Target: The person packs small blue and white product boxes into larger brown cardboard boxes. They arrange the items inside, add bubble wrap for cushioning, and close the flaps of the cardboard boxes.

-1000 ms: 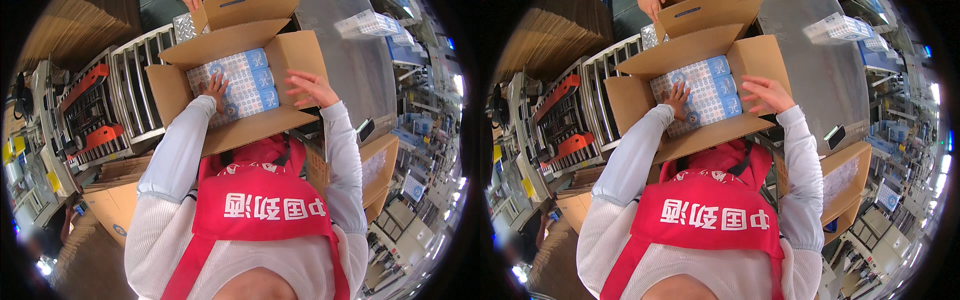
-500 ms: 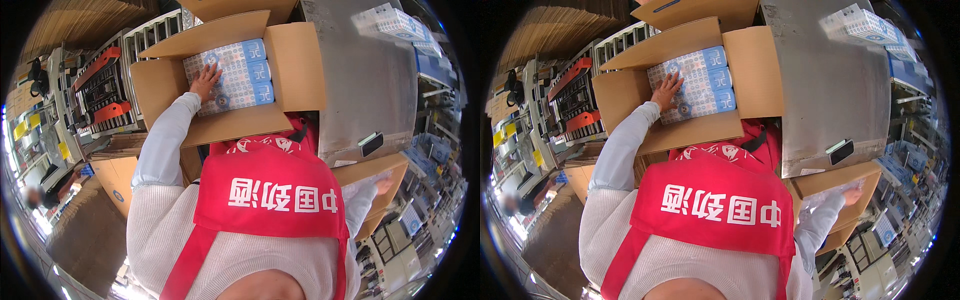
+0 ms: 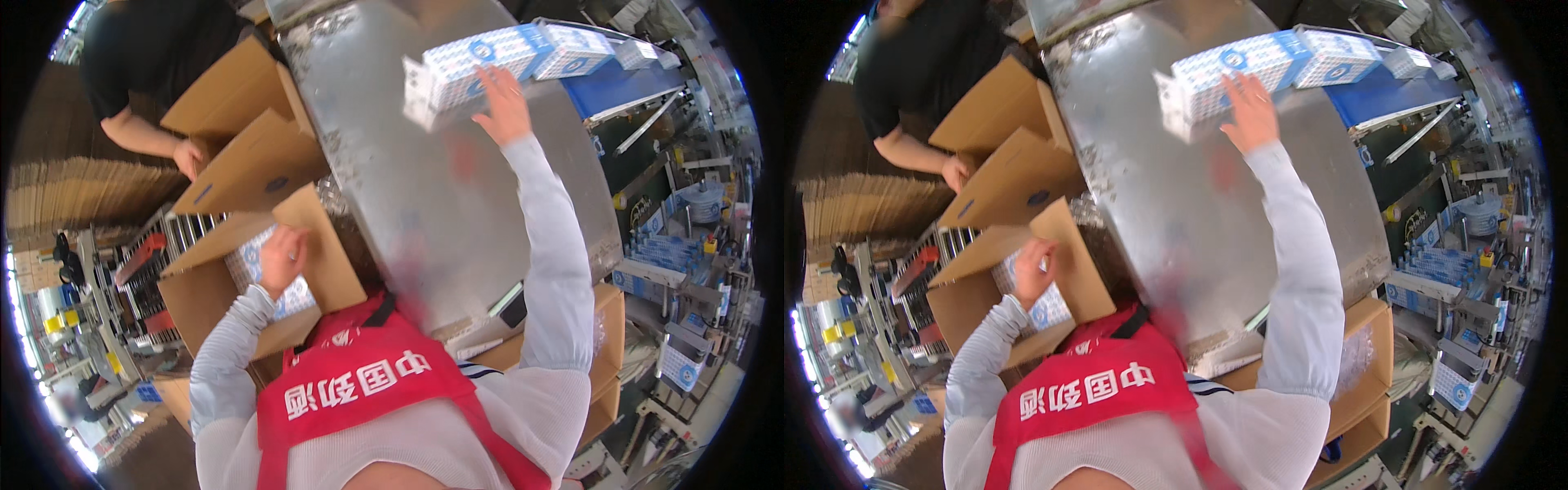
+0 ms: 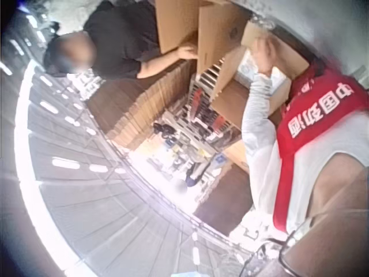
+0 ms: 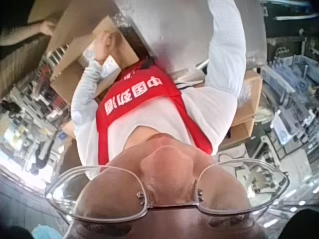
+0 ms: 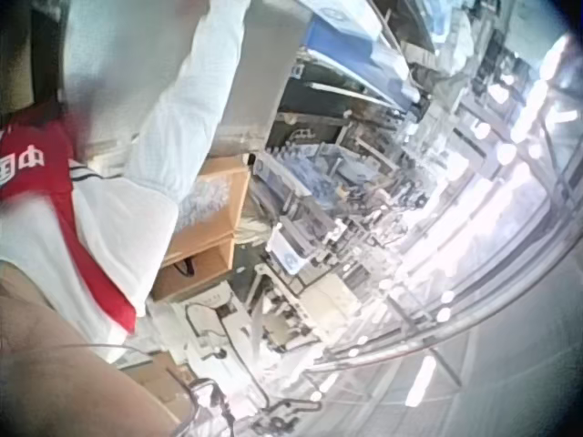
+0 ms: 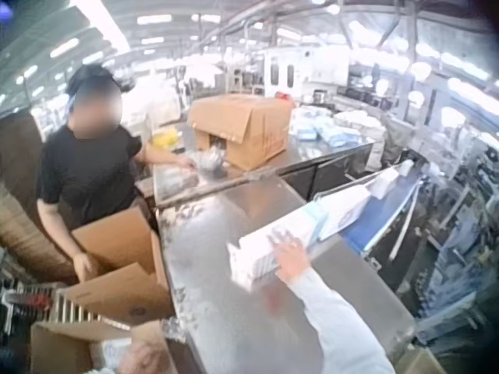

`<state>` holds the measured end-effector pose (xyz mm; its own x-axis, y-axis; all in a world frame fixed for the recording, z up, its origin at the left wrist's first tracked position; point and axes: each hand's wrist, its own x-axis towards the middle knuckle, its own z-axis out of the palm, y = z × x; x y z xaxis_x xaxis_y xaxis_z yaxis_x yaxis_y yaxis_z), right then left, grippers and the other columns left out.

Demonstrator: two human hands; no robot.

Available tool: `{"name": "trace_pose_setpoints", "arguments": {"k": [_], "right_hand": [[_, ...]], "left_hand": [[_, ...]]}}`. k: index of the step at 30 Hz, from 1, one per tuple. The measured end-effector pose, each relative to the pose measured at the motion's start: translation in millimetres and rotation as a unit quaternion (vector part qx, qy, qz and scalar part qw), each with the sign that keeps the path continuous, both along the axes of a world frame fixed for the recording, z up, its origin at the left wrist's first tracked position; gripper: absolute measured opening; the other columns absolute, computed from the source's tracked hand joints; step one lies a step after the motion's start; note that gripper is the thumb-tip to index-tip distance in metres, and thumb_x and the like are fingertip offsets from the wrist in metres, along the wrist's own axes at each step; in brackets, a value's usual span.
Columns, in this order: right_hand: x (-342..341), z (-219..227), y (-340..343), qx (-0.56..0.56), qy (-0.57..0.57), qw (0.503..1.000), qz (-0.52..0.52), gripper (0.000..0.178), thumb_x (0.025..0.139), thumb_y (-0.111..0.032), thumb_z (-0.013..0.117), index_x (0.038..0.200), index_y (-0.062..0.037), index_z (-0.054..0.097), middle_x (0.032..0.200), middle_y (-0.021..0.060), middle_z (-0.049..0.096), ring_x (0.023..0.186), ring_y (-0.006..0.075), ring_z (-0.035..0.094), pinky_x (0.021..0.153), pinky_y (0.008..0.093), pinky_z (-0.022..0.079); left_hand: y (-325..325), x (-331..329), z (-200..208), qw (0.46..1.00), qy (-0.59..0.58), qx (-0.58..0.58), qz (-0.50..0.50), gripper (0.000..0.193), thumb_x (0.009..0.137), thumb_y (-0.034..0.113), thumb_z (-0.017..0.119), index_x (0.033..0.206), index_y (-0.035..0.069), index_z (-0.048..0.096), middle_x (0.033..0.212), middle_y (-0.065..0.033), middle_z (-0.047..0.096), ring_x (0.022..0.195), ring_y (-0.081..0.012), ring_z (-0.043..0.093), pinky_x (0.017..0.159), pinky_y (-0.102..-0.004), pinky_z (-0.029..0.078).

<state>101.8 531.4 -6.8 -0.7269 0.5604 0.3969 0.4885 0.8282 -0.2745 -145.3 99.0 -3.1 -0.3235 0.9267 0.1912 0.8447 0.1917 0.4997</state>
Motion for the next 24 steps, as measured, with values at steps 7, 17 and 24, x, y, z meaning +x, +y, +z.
{"name": "trace_pose_setpoints", "arguments": {"k": [7, 17, 24], "right_hand": [[-114.1, -6.3, 73.5, -0.032, -0.218, 0.973, 0.065, 0.047, 0.063, -0.011, 0.075, 0.108, -0.0092, 0.059, 0.112, 0.0121, 0.061, 0.117, 0.0332, 0.053, 0.102, 0.0428, 0.038], [24.0, -13.2, 168.2, -0.100, -0.080, 0.950, -0.285, 0.074, 0.084, -0.073, 0.046, 0.145, -0.0302, 0.041, 0.159, 0.0107, 0.019, 0.145, 0.0399, 0.012, 0.104, 0.0729, 0.019], [28.0, -38.4, 117.8, -0.076, -0.076, 0.961, -0.255, 0.070, 0.085, -0.072, 0.048, 0.129, -0.0186, 0.060, 0.155, 0.0123, 0.030, 0.142, 0.0478, 0.018, 0.112, 0.0562, 0.026]], "left_hand": [[178.2, 72.7, 15.2, 0.994, 0.042, 0.044, -0.095, 0.056, 0.079, 0.008, 0.070, 0.131, 0.005, 0.050, 0.129, -0.0170, 0.049, 0.124, -0.0393, 0.043, 0.103, -0.0471, 0.038], [248.3, 127.8, -60.3, 0.996, 0.083, 0.000, 0.040, 0.089, 0.077, 0.034, 0.070, 0.152, 0.017, 0.026, 0.151, -0.0345, 0.015, 0.115, -0.0498, 0.045, 0.097, -0.0518, 0.041], [253.3, 124.9, -28.5, 0.996, 0.067, -0.031, 0.044, 0.078, 0.084, 0.037, 0.063, 0.151, 0.016, 0.028, 0.152, -0.0332, 0.016, 0.109, -0.0481, 0.048, 0.097, -0.0505, 0.042]]}}
